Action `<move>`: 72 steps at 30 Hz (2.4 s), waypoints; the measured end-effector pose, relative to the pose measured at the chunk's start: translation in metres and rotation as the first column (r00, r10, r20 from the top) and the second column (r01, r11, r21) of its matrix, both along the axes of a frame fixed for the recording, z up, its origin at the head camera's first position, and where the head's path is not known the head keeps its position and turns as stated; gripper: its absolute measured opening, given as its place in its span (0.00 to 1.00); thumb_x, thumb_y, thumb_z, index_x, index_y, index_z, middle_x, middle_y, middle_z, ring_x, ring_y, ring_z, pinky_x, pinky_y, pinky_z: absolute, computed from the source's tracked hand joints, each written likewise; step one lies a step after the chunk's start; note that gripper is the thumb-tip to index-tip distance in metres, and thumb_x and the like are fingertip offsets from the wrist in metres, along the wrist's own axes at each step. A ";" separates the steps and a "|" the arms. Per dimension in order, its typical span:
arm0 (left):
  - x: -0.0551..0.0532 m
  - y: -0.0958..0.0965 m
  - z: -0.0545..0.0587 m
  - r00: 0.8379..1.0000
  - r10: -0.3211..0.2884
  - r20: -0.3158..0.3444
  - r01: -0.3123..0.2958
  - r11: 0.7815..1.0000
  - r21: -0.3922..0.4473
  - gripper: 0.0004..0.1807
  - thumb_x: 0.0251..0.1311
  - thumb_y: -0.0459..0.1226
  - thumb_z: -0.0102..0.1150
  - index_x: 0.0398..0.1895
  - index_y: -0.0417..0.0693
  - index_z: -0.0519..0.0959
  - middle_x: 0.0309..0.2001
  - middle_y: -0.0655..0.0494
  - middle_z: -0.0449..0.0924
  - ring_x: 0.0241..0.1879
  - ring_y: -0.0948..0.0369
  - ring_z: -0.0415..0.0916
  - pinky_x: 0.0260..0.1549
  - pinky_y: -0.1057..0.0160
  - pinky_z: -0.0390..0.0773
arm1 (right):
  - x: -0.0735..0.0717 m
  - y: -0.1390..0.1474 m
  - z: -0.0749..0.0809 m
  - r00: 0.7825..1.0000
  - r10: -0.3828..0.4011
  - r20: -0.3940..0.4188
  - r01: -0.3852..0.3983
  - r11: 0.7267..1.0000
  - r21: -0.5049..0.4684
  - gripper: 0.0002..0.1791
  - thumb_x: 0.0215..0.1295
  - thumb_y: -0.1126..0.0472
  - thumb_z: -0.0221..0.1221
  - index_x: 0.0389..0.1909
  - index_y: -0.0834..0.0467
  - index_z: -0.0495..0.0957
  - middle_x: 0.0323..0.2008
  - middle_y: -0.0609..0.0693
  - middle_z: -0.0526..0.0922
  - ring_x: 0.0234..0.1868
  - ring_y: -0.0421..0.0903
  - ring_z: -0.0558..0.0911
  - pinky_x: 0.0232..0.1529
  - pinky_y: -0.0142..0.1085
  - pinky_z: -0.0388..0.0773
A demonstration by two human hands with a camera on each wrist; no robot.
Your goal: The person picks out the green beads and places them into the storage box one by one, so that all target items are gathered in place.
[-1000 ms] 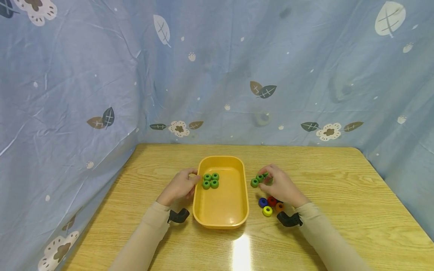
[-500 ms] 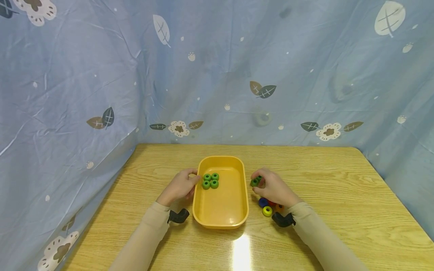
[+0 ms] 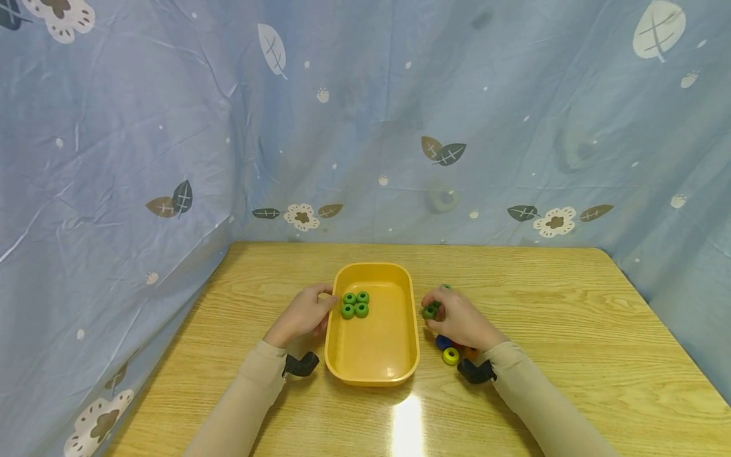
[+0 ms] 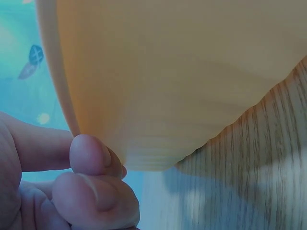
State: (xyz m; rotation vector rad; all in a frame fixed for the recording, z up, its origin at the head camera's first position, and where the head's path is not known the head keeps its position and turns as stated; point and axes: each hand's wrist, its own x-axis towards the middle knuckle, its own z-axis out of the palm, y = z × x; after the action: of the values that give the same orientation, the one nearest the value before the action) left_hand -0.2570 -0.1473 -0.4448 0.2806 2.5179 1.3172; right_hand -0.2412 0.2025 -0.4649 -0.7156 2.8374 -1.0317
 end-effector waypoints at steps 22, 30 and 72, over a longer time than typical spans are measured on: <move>0.001 0.001 0.002 1.000 -0.012 -0.003 0.012 1.000 0.000 0.20 0.80 0.40 0.49 0.67 0.39 0.73 0.13 0.53 0.72 0.09 0.58 0.67 0.14 0.63 0.69 | 0.008 0.000 -0.006 0.999 0.032 -0.040 -0.031 1.000 0.002 0.12 0.64 0.68 0.69 0.47 0.58 0.83 0.39 0.47 0.81 0.29 0.35 0.72 0.29 0.32 0.74; 0.001 0.001 0.003 1.000 -0.015 -0.006 0.015 1.000 0.006 0.20 0.80 0.40 0.49 0.68 0.39 0.73 0.13 0.53 0.72 0.09 0.58 0.66 0.14 0.62 0.70 | 0.012 -0.003 -0.004 0.998 -0.024 -0.055 0.022 0.999 -0.037 0.13 0.62 0.67 0.68 0.47 0.57 0.81 0.40 0.48 0.80 0.31 0.38 0.73 0.31 0.32 0.75; 0.001 0.001 0.001 1.000 0.005 -0.019 -0.005 1.000 -0.003 0.22 0.80 0.40 0.50 0.70 0.40 0.72 0.14 0.52 0.73 0.08 0.58 0.66 0.14 0.62 0.71 | 0.023 -0.028 0.037 0.981 -0.016 -0.195 -0.010 0.992 -0.128 0.14 0.59 0.67 0.66 0.44 0.51 0.79 0.42 0.44 0.76 0.36 0.43 0.73 0.37 0.33 0.75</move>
State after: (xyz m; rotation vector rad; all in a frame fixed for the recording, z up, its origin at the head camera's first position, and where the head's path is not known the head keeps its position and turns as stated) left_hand -0.2558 -0.1465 -0.4442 0.2877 2.5379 1.3184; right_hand -0.2178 0.1743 -0.4282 -0.8697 2.9561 -1.2180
